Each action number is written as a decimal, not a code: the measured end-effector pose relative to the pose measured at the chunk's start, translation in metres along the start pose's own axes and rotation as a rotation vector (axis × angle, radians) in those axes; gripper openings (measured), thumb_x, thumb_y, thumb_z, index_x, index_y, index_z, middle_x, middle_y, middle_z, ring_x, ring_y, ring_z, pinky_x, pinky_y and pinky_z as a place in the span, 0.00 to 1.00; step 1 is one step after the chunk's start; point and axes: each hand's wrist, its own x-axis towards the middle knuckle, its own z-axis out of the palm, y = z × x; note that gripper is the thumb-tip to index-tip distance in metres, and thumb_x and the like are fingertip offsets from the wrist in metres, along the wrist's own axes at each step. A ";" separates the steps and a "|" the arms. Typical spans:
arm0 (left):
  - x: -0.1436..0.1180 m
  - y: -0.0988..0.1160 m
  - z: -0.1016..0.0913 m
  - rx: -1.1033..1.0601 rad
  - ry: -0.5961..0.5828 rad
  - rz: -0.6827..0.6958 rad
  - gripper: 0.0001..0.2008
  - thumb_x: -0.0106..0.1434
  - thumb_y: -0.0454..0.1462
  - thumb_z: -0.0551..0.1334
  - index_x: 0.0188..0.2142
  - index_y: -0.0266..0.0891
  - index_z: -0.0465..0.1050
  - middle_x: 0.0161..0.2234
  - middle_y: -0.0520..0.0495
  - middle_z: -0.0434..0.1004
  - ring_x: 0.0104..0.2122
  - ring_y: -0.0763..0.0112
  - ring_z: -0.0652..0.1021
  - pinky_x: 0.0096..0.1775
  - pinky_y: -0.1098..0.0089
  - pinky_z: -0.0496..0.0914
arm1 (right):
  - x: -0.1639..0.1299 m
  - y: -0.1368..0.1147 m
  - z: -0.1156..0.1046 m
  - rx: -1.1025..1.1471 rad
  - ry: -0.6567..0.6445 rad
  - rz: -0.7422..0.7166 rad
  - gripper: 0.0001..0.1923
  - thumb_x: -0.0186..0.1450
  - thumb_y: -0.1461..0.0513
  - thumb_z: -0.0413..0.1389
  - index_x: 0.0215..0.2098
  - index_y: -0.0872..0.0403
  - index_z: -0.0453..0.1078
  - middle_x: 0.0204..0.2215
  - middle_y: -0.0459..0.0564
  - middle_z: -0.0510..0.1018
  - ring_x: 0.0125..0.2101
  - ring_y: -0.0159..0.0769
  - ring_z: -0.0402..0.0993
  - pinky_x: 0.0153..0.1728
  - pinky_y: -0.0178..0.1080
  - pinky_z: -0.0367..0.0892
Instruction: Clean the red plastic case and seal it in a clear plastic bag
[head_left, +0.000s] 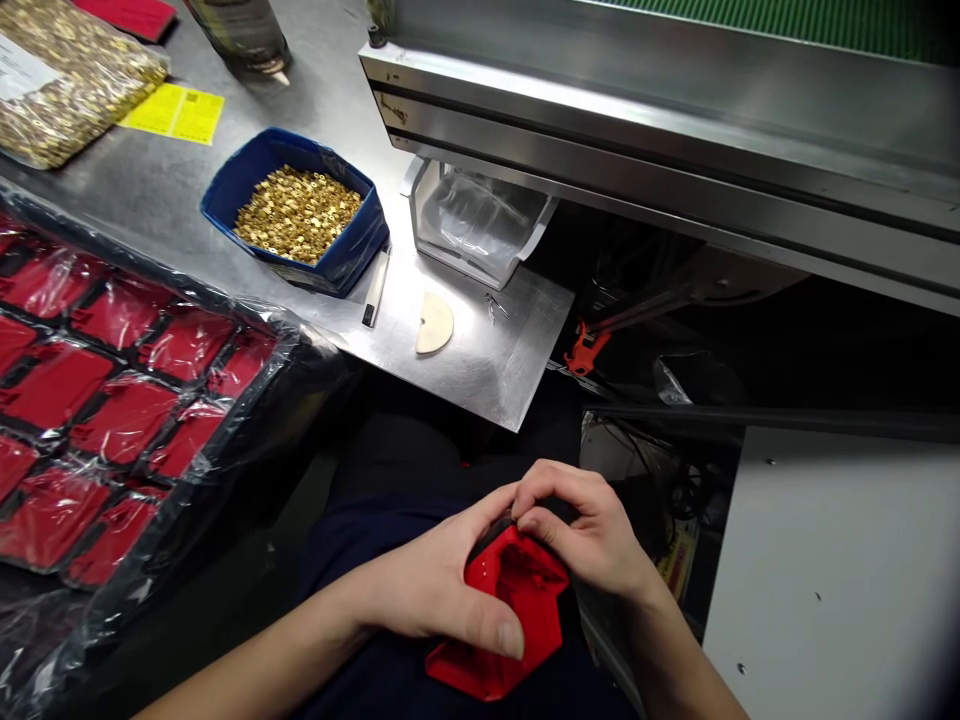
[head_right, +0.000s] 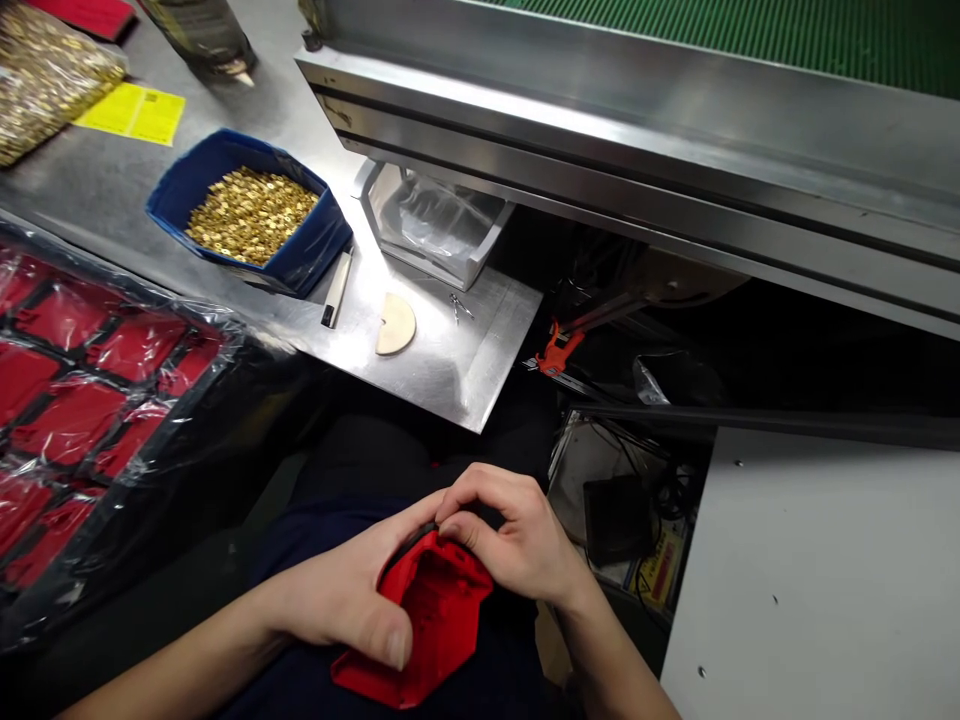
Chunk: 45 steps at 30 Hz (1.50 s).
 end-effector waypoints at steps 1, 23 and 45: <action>0.000 0.001 0.000 0.014 0.003 0.006 0.46 0.51 0.52 0.78 0.63 0.43 0.60 0.49 0.45 0.70 0.41 0.67 0.73 0.41 0.69 0.69 | 0.000 0.000 0.000 0.000 0.001 -0.006 0.02 0.70 0.62 0.62 0.38 0.51 0.77 0.34 0.46 0.81 0.34 0.32 0.77 0.37 0.35 0.70; 0.001 0.000 -0.005 0.083 -0.018 0.085 0.50 0.51 0.54 0.77 0.67 0.42 0.58 0.56 0.40 0.70 0.45 0.63 0.74 0.45 0.65 0.71 | -0.002 0.004 0.002 -0.040 -0.054 -0.194 0.15 0.70 0.70 0.58 0.51 0.51 0.78 0.42 0.52 0.84 0.41 0.38 0.81 0.43 0.39 0.76; 0.005 0.014 0.004 0.116 -0.037 0.015 0.45 0.47 0.44 0.80 0.60 0.42 0.64 0.52 0.45 0.71 0.48 0.59 0.73 0.50 0.61 0.71 | 0.025 -0.036 -0.032 -0.174 -0.378 0.037 0.06 0.73 0.62 0.58 0.40 0.52 0.78 0.35 0.47 0.82 0.34 0.32 0.77 0.36 0.34 0.70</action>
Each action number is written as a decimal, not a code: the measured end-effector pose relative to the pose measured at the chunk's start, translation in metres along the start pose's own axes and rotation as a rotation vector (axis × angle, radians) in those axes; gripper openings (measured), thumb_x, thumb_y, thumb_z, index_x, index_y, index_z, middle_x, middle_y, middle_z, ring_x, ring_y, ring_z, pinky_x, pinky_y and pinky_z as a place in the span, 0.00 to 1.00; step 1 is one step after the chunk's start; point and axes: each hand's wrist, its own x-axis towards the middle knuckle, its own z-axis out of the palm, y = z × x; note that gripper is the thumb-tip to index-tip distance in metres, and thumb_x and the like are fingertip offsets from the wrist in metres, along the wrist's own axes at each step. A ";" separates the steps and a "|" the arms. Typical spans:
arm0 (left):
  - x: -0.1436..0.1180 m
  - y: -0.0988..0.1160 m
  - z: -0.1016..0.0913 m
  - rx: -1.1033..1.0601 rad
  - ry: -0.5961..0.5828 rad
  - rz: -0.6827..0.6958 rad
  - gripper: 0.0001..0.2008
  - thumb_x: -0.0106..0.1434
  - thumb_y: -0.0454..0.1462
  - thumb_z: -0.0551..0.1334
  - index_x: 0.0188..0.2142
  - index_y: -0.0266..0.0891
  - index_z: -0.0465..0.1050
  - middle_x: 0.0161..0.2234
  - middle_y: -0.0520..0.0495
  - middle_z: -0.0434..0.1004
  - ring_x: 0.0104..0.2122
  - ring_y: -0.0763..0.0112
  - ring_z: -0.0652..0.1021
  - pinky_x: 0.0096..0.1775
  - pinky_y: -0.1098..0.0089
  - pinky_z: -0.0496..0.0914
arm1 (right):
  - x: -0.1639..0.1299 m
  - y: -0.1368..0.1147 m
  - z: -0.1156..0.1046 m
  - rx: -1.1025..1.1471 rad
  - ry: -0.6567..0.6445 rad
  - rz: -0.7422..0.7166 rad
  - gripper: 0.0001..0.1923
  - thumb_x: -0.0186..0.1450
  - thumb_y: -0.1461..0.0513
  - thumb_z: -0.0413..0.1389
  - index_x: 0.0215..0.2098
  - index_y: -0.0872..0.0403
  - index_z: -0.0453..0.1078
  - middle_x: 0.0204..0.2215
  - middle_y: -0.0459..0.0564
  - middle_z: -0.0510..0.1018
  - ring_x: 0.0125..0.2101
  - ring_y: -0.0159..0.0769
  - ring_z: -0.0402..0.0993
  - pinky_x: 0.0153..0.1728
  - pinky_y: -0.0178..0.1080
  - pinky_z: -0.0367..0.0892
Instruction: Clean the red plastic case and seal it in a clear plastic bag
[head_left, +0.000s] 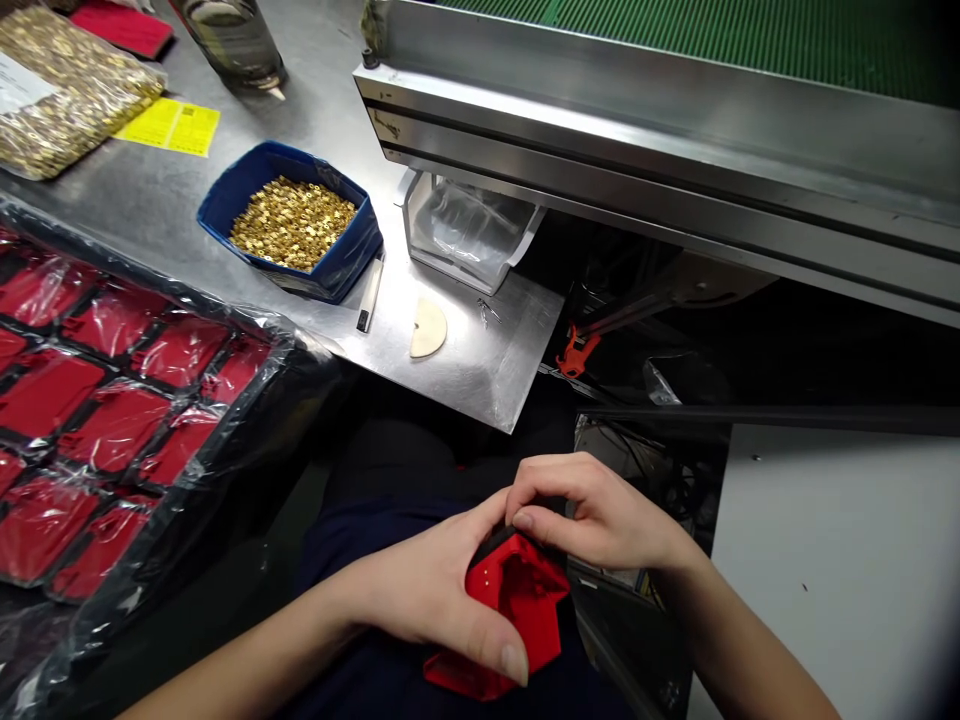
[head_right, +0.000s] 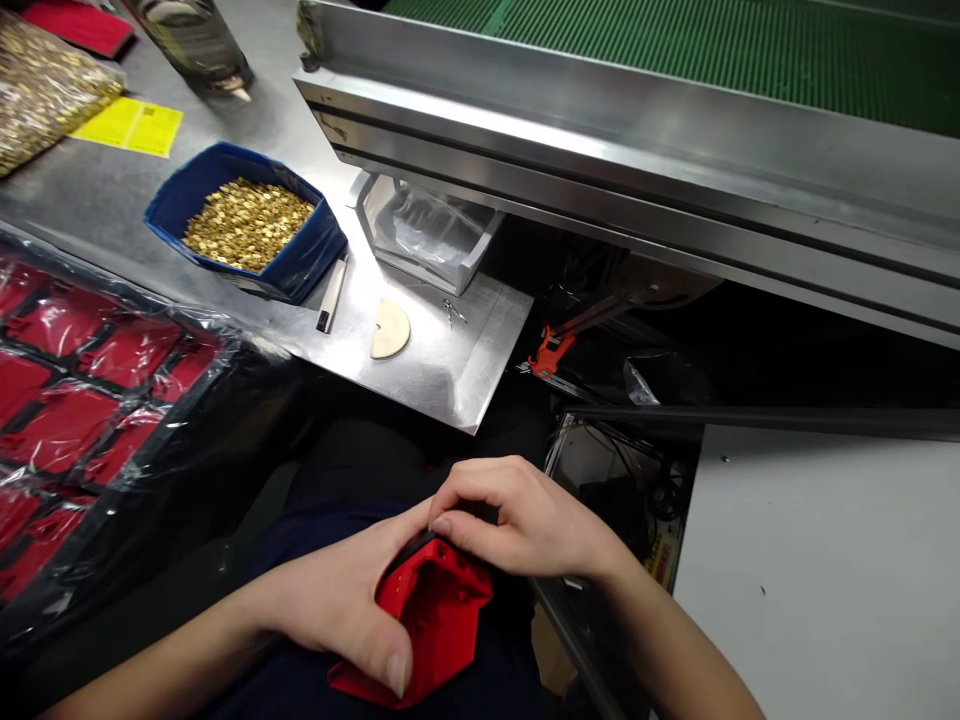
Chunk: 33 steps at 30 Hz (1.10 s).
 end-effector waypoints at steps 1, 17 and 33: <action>0.001 0.001 0.000 0.004 -0.012 -0.005 0.45 0.47 0.43 0.80 0.61 0.43 0.63 0.53 0.45 0.71 0.49 0.59 0.73 0.50 0.62 0.71 | 0.002 -0.003 -0.005 -0.016 -0.040 -0.009 0.07 0.73 0.63 0.57 0.40 0.52 0.78 0.35 0.47 0.82 0.34 0.32 0.77 0.36 0.34 0.70; -0.008 -0.011 -0.005 -0.035 0.032 -0.091 0.60 0.50 0.51 0.79 0.73 0.49 0.47 0.55 0.40 0.72 0.47 0.58 0.78 0.46 0.60 0.74 | -0.001 -0.003 -0.039 -0.886 0.039 0.147 0.10 0.74 0.61 0.53 0.33 0.52 0.67 0.30 0.47 0.74 0.27 0.34 0.67 0.28 0.39 0.55; 0.017 -0.017 -0.034 -0.556 0.665 0.197 0.26 0.61 0.55 0.70 0.52 0.44 0.72 0.46 0.45 0.82 0.43 0.62 0.83 0.46 0.63 0.78 | -0.018 0.025 0.068 -0.336 0.543 -0.076 0.27 0.70 0.43 0.58 0.59 0.48 0.71 0.58 0.55 0.75 0.61 0.49 0.68 0.64 0.49 0.61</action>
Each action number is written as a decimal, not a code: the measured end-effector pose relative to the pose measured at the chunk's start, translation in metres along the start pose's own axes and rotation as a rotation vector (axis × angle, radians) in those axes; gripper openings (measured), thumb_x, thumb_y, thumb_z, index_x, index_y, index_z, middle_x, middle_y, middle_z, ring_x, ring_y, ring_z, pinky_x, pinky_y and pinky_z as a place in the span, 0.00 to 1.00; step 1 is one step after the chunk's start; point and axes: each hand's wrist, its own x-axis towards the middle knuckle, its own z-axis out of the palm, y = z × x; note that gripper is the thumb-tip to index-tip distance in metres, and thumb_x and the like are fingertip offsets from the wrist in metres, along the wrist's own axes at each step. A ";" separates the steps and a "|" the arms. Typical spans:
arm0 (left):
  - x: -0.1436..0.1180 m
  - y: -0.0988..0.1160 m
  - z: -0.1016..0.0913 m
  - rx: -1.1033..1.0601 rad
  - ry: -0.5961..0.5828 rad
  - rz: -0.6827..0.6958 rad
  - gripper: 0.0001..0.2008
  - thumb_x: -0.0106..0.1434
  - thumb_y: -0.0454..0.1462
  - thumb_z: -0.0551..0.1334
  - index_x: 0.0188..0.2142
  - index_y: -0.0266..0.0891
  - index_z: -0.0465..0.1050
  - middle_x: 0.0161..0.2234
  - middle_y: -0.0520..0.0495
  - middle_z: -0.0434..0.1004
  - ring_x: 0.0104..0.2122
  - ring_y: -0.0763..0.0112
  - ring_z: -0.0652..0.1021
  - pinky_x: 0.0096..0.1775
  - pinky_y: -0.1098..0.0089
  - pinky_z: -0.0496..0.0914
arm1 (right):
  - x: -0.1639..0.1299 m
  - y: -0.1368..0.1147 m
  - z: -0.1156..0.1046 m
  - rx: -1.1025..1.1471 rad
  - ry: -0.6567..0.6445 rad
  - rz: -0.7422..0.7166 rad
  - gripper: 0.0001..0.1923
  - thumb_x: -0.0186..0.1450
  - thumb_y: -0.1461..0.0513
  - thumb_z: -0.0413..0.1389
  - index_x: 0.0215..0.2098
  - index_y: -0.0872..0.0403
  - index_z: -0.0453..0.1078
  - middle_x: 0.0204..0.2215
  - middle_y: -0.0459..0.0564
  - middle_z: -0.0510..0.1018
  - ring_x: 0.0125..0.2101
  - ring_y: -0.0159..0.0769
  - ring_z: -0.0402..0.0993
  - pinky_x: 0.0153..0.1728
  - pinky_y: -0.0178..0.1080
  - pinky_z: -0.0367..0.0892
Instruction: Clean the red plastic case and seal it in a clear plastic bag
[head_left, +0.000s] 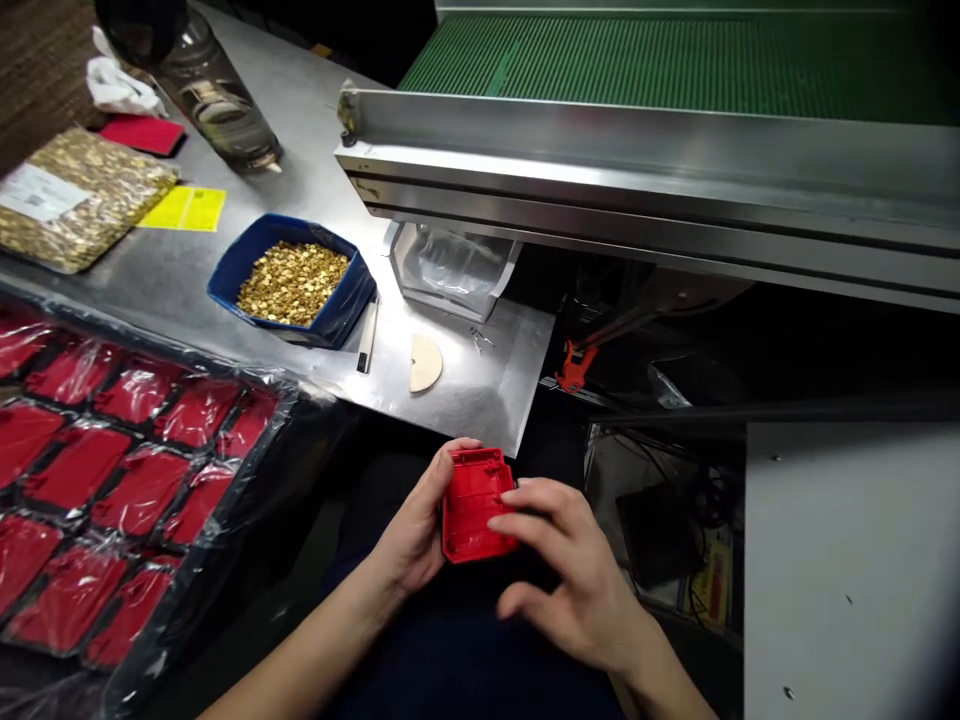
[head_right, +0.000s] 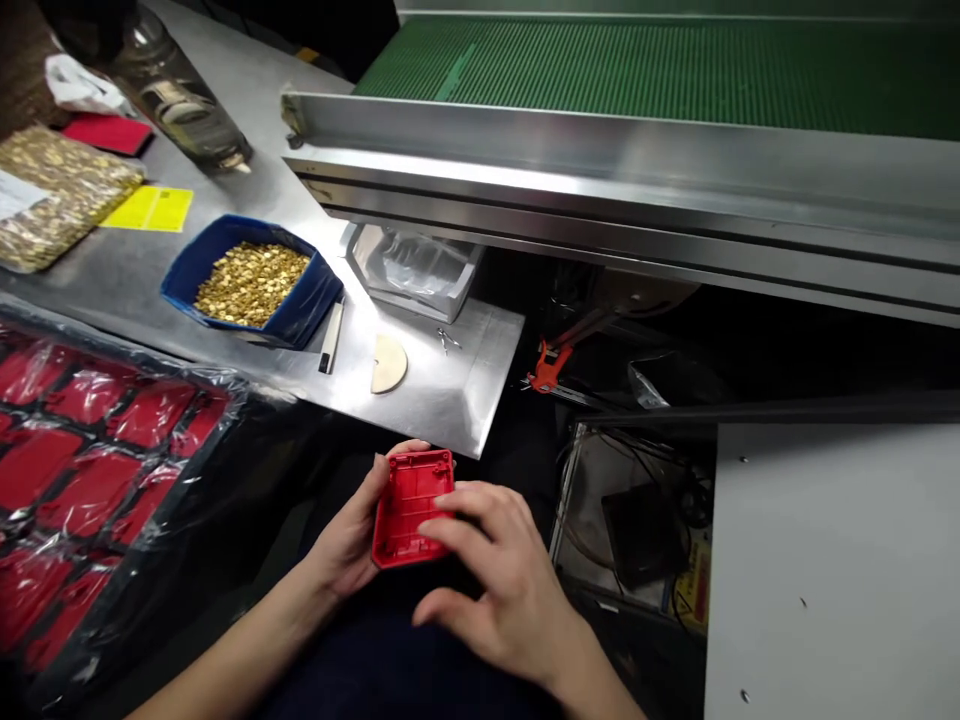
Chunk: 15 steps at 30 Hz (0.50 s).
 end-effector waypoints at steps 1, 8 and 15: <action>0.003 0.002 0.003 0.016 0.031 0.014 0.26 0.61 0.55 0.70 0.52 0.44 0.73 0.46 0.45 0.83 0.43 0.62 0.83 0.47 0.64 0.78 | 0.002 -0.003 0.003 -0.082 -0.026 -0.059 0.23 0.71 0.48 0.59 0.59 0.48 0.71 0.58 0.54 0.77 0.62 0.48 0.68 0.66 0.49 0.58; 0.004 0.020 0.022 0.309 0.100 0.194 0.27 0.70 0.57 0.58 0.57 0.42 0.77 0.59 0.42 0.78 0.59 0.54 0.76 0.61 0.59 0.69 | 0.004 0.015 0.015 0.336 0.167 0.136 0.08 0.74 0.58 0.57 0.46 0.44 0.79 0.45 0.45 0.86 0.57 0.43 0.77 0.61 0.45 0.67; 0.007 0.033 0.023 0.480 0.127 0.353 0.21 0.70 0.50 0.62 0.53 0.40 0.81 0.54 0.39 0.83 0.58 0.49 0.78 0.63 0.54 0.67 | 0.006 0.015 0.025 0.712 0.271 0.309 0.09 0.71 0.55 0.61 0.46 0.44 0.83 0.52 0.50 0.84 0.54 0.45 0.80 0.57 0.41 0.71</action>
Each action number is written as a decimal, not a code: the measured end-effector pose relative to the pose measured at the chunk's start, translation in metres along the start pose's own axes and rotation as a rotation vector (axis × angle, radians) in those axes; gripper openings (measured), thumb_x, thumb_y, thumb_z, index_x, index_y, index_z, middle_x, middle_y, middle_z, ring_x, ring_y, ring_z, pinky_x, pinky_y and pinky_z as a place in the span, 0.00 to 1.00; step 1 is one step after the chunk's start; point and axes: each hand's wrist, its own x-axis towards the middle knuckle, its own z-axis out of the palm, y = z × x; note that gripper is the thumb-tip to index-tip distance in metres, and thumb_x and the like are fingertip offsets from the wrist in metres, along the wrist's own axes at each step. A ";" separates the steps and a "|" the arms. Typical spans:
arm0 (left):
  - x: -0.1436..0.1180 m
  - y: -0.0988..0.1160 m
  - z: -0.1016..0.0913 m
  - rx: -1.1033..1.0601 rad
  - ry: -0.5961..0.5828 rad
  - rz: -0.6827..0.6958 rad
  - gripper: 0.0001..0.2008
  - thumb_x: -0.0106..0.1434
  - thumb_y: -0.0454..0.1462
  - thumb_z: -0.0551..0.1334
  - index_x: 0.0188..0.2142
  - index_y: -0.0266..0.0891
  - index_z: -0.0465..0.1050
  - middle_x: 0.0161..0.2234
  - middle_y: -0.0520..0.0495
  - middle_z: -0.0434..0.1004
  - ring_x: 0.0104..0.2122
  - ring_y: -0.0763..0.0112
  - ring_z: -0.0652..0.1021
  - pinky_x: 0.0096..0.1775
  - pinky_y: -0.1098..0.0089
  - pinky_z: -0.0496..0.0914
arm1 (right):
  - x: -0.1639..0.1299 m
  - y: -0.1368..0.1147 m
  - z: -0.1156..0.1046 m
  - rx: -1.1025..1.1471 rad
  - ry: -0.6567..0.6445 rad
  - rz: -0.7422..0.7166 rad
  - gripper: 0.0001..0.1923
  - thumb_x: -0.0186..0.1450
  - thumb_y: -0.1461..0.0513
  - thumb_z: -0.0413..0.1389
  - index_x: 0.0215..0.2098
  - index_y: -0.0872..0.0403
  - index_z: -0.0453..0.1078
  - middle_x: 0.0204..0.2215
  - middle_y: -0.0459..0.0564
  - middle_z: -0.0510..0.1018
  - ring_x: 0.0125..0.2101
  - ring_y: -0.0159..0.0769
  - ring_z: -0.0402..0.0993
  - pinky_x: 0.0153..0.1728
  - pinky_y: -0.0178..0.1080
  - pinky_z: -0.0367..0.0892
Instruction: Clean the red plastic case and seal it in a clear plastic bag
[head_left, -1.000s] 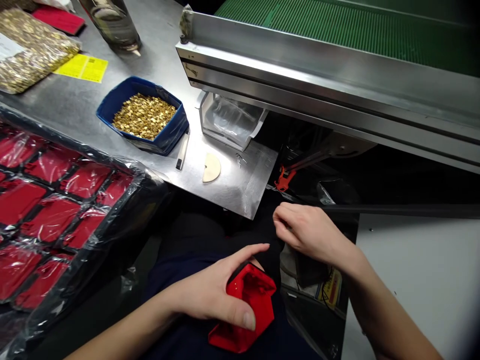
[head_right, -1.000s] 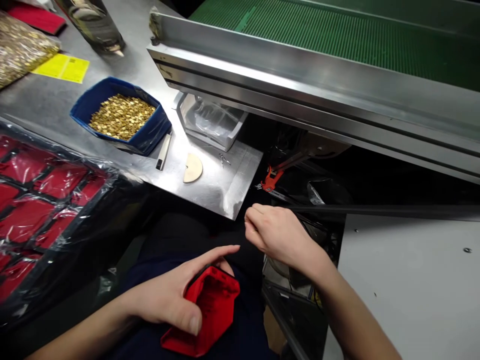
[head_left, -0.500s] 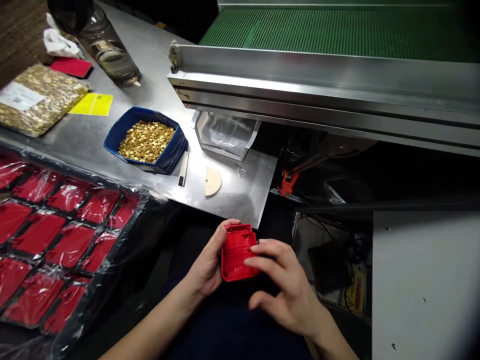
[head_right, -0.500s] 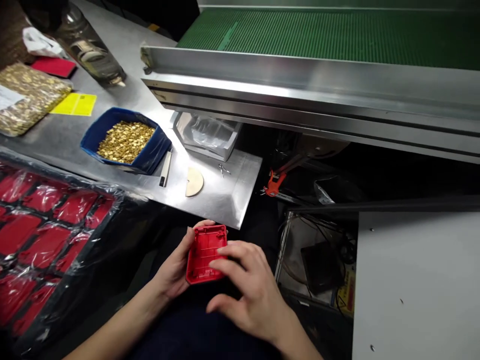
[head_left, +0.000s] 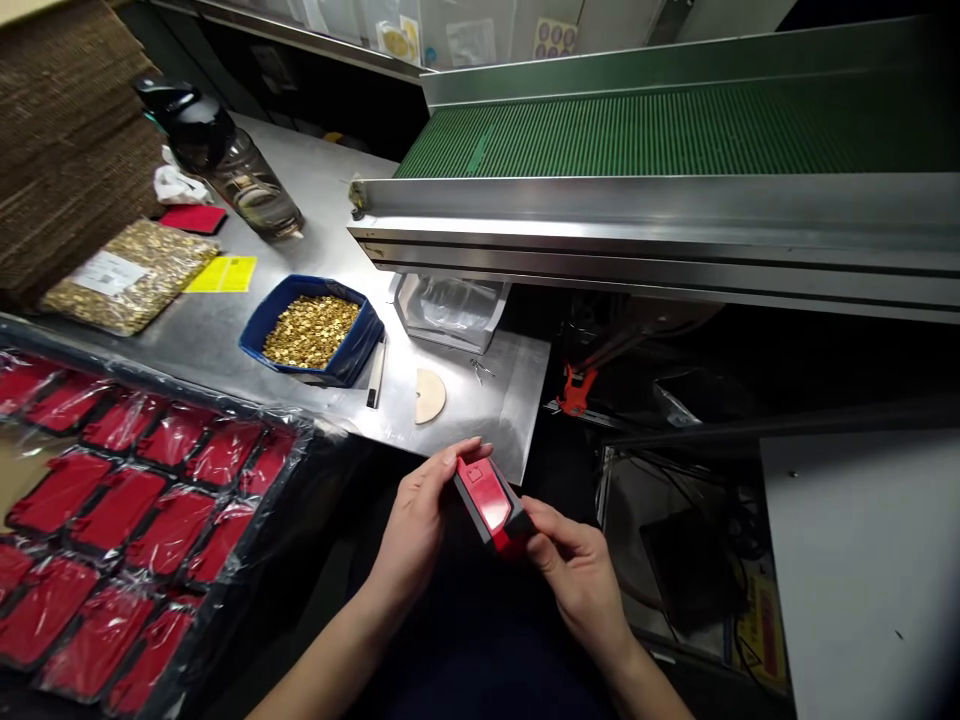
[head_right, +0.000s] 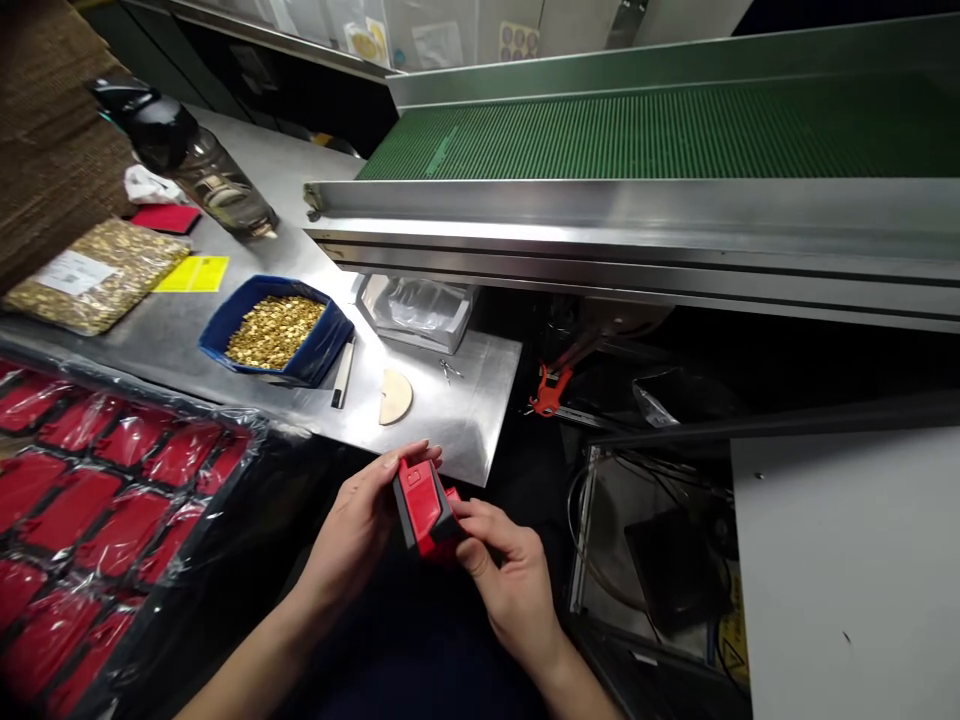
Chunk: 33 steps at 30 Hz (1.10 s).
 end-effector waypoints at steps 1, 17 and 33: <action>0.002 0.000 0.000 0.017 0.020 0.013 0.21 0.70 0.50 0.62 0.53 0.40 0.81 0.54 0.39 0.84 0.57 0.50 0.79 0.62 0.54 0.68 | 0.000 -0.001 0.002 -0.003 -0.003 0.002 0.10 0.71 0.55 0.61 0.47 0.44 0.83 0.51 0.50 0.84 0.54 0.46 0.80 0.58 0.41 0.71; -0.006 -0.016 -0.012 0.334 -0.235 0.143 0.18 0.67 0.47 0.64 0.54 0.51 0.82 0.71 0.48 0.63 0.71 0.49 0.61 0.71 0.53 0.55 | 0.009 -0.008 0.020 -0.018 0.053 0.222 0.16 0.71 0.51 0.61 0.47 0.50 0.84 0.34 0.49 0.86 0.34 0.37 0.79 0.37 0.35 0.72; -0.006 -0.012 -0.010 0.219 -0.216 0.037 0.21 0.70 0.51 0.59 0.51 0.45 0.83 0.70 0.44 0.67 0.70 0.47 0.64 0.71 0.48 0.54 | 0.003 -0.008 0.031 -0.105 0.056 0.203 0.17 0.71 0.51 0.60 0.45 0.53 0.84 0.33 0.50 0.85 0.33 0.40 0.81 0.37 0.37 0.75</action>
